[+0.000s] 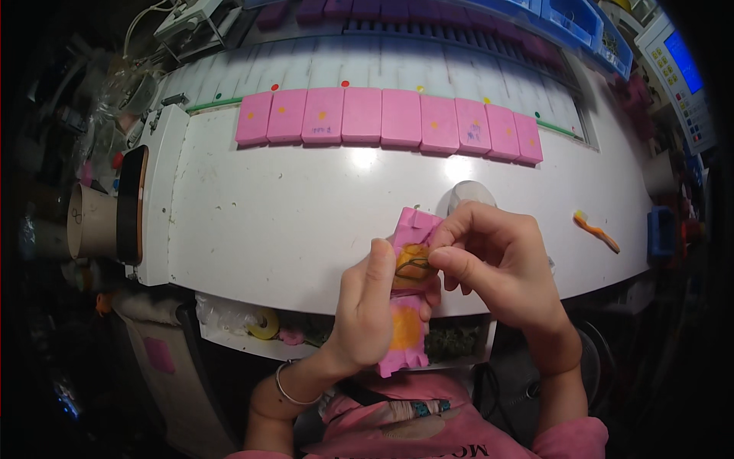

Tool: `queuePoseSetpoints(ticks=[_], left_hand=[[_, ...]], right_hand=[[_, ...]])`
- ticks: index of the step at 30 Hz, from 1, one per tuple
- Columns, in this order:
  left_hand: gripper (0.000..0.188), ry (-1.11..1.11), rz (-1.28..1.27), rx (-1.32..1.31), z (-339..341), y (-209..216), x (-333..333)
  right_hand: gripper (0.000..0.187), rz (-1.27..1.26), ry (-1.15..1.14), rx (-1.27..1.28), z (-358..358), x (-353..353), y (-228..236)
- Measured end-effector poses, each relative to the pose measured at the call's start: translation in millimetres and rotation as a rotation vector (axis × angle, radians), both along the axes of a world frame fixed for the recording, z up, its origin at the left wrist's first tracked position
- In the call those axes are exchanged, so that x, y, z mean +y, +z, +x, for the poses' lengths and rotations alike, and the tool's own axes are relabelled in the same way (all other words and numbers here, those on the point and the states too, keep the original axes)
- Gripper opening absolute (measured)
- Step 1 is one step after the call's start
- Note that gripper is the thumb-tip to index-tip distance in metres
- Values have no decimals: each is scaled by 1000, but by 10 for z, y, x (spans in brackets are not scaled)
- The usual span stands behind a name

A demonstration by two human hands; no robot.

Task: Assembling small metal components and pins into pink plastic housings using tweezers and a manual press tool.

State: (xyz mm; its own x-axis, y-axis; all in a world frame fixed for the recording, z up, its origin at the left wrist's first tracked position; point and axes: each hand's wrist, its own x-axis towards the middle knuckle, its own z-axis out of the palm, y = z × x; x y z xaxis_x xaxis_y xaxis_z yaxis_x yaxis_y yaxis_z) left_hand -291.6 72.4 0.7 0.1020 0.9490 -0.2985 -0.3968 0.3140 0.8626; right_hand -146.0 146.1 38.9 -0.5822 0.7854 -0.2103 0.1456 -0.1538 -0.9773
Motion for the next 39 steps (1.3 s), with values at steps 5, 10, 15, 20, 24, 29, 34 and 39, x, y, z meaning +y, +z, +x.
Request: queuePoseSetpoints(ticks=[5, 10, 15, 20, 24, 29, 34, 39], left_hand=[[55, 59, 28, -78, -13, -11, 32], [63, 20, 110, -41, 54, 116, 54], [100, -81, 286, 83, 66, 197, 113], [81, -32, 272, 37, 38, 45, 166], [45, 78, 203, -81, -16, 0, 202], [34, 172, 215, 19, -26, -41, 231], [33, 203, 214, 40, -33, -87, 242], [32, 202, 156, -21, -5, -86, 226]], right_hand=[[9, -57, -59, 111, -42, -40, 41], [27, 162, -195, 181, -91, -82, -192], [35, -490, -166, 451, -288, -89, -443], [36, -478, -99, 400, -193, -5, -330], [33, 487, -392, 249, -140, -168, -678], [21, 604, -320, 174, -106, -332, -536], [19, 648, -309, 175, -111, -295, -544], [20, 687, -229, 112, -92, -241, -393]])
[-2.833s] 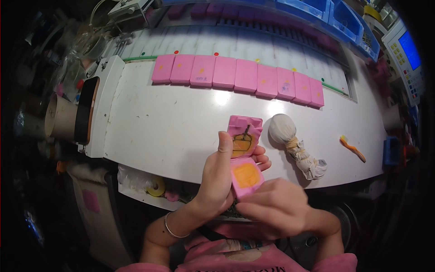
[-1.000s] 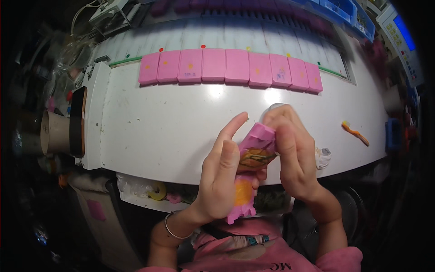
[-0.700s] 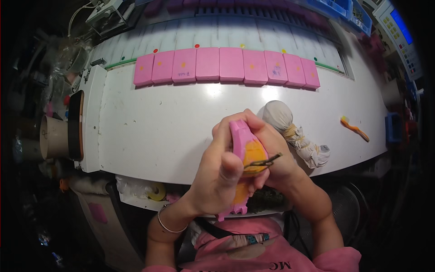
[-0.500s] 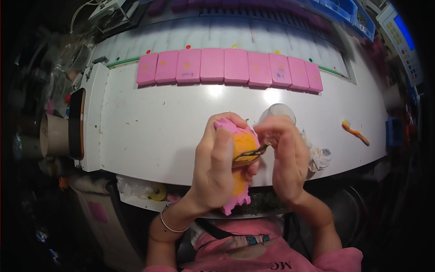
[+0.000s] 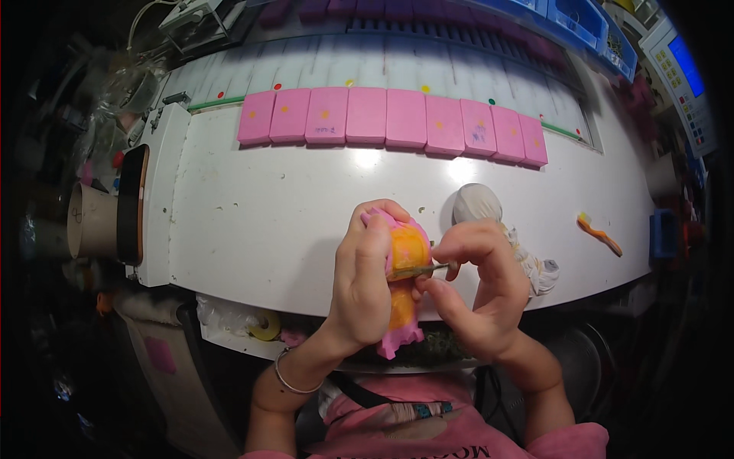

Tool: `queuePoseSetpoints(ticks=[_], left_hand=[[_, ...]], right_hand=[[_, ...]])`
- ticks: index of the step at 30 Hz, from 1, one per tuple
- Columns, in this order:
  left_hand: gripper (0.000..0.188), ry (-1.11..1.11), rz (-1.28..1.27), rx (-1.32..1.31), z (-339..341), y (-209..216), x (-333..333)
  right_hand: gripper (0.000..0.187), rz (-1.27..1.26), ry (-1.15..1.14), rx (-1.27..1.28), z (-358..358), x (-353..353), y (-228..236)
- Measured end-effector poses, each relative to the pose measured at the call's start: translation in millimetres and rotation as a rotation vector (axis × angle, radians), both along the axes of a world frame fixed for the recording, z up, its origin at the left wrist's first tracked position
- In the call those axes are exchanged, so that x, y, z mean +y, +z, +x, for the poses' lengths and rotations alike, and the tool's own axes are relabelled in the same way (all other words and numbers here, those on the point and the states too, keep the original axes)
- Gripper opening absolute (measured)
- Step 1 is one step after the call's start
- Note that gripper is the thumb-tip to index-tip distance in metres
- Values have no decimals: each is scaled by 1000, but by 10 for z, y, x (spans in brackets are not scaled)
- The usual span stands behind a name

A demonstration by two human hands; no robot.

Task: Assembling small metal components and pins into pink plastic housings using tweezers and a manual press tool.

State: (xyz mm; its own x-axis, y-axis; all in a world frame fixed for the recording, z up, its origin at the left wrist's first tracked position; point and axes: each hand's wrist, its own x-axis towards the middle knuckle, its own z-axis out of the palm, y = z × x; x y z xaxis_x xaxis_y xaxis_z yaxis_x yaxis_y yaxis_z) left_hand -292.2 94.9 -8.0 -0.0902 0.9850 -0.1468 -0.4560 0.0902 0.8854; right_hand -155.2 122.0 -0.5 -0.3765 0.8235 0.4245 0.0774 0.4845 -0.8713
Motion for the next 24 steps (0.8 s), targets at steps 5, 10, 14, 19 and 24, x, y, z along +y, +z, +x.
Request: queuePoseSetpoints(ticks=[5, 10, 14, 19, 24], left_hand=[[38, -103, 24, 106, -14, -15, -10], [39, -66, -16, 65, 41, 73, -6], [46, -290, -57, 85, -100, 46, -28], [58, -221, -91, 287, -119, 38, -4], [53, -336, -128, 271, -216, 117, 30]], right_hand=[[16, -13, 176, -95, -9, 175, 82], [11, -190, 135, -30, -19, 153, 56], [9, -199, 86, 1, -65, 119, -70], [9, -305, 140, 57, -82, 97, -128], [7, -599, 185, 177, -93, 29, -48]])
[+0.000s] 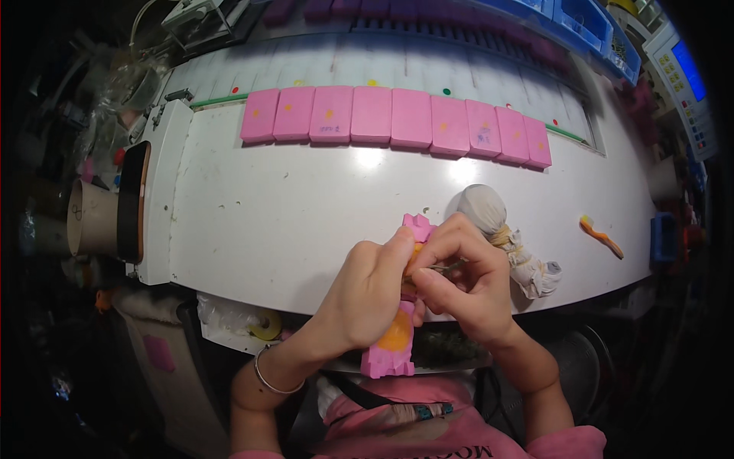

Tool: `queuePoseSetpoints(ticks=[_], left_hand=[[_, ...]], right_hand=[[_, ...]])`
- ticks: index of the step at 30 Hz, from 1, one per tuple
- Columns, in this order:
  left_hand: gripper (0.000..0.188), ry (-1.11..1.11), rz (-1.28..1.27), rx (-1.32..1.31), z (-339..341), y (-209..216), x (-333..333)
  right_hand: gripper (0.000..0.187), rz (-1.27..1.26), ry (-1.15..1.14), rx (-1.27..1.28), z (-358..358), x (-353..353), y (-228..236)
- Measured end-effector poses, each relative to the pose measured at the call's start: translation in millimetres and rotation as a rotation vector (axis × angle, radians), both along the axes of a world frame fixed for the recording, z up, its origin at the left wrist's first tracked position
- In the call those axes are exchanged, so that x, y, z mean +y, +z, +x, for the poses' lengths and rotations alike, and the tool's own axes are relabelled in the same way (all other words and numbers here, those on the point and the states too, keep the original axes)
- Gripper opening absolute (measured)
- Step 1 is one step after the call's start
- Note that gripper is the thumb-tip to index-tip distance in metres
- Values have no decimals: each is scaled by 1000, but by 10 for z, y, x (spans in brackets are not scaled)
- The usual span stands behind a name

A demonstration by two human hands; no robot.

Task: Assembling small metal components and pins into pink plastic housings using tweezers and a manual press tool.

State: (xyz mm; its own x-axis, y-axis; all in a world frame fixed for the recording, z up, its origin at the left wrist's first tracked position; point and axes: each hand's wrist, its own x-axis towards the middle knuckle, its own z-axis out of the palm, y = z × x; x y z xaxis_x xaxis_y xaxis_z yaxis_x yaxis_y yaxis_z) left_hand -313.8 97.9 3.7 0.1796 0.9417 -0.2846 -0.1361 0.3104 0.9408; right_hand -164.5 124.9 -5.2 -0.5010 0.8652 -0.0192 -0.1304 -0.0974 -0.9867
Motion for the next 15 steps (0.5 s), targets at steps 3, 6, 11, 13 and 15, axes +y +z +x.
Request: queuePoseSetpoints(ticks=[3, 6, 11, 13, 15], left_hand=[[48, -1, -69, -42, 7, 6, -1], [48, 42, -99, -38, 14, -9, 10], [49, 44, -68, 28, 10, -32, 11], [52, -9, -199, -51, 15, -84, 18], [55, 19, -208, -82, 13, -107, 11]], right_hand=[[4, -47, 35, 20, 14, 10, 10], [4, -115, 33, 65, -7, 12, -25], [5, -104, 16, 20, -4, 2, -21], [6, -79, 57, 34, 37, 69, -109], [8, -51, 98, 50, 100, 151, -118]])
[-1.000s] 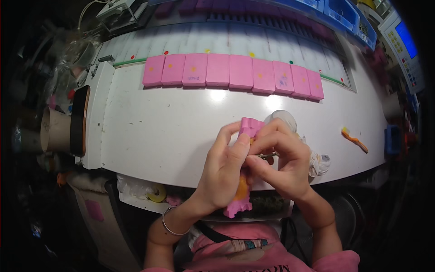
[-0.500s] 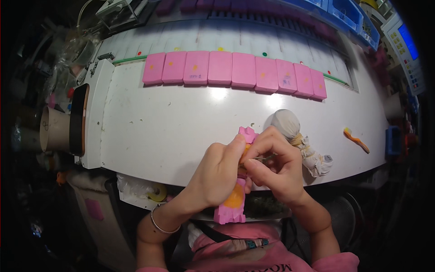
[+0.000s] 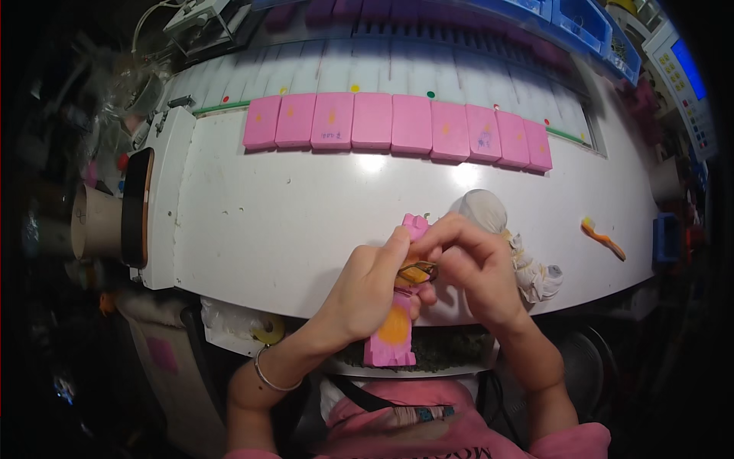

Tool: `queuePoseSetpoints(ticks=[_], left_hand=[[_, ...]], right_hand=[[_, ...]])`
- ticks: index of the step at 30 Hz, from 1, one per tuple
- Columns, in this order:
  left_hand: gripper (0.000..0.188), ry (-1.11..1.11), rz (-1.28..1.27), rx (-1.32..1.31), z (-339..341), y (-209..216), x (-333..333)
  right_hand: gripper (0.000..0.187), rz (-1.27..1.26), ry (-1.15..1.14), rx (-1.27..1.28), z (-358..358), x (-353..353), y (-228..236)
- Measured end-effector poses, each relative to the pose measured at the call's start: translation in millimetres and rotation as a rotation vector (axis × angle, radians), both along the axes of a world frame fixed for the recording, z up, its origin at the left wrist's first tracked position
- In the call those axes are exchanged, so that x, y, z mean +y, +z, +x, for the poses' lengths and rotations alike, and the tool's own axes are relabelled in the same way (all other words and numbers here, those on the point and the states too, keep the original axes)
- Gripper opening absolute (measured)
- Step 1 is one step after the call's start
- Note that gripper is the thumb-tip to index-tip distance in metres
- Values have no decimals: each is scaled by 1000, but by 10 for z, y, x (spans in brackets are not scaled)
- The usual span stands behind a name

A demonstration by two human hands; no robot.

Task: Assembling small metal components and pins into pink plastic housings using tweezers and a manual press tool.

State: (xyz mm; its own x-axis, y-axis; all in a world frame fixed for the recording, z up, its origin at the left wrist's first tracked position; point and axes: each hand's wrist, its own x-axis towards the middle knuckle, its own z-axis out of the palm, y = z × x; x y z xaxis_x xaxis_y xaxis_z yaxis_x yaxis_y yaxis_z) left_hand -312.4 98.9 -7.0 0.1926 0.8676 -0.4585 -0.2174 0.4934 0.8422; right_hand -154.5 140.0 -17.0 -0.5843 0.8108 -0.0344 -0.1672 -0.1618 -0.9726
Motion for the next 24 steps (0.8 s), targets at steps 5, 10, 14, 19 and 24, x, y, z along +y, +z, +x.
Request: queuePoseSetpoints(ticks=[5, 10, 14, 19, 24], left_hand=[[58, 40, 82, -104, -1, -59, -6], [56, 147, -51, -274, 82, 54, 0], [58, -74, -161, -445, 12, -8, -139], [56, -39, 13, -174, 45, 221, -305], [56, 42, -5, -33, -21, 277, -392]], right_hand=[[16, 7, -246, -132, 9, 65, 66], [18, 358, -267, -254, -44, 32, 82], [18, 364, -286, -231, -39, 18, 90], [19, 2, -136, -129, 1, 7, 118], [9, 166, -262, -209, 0, -95, 351]])
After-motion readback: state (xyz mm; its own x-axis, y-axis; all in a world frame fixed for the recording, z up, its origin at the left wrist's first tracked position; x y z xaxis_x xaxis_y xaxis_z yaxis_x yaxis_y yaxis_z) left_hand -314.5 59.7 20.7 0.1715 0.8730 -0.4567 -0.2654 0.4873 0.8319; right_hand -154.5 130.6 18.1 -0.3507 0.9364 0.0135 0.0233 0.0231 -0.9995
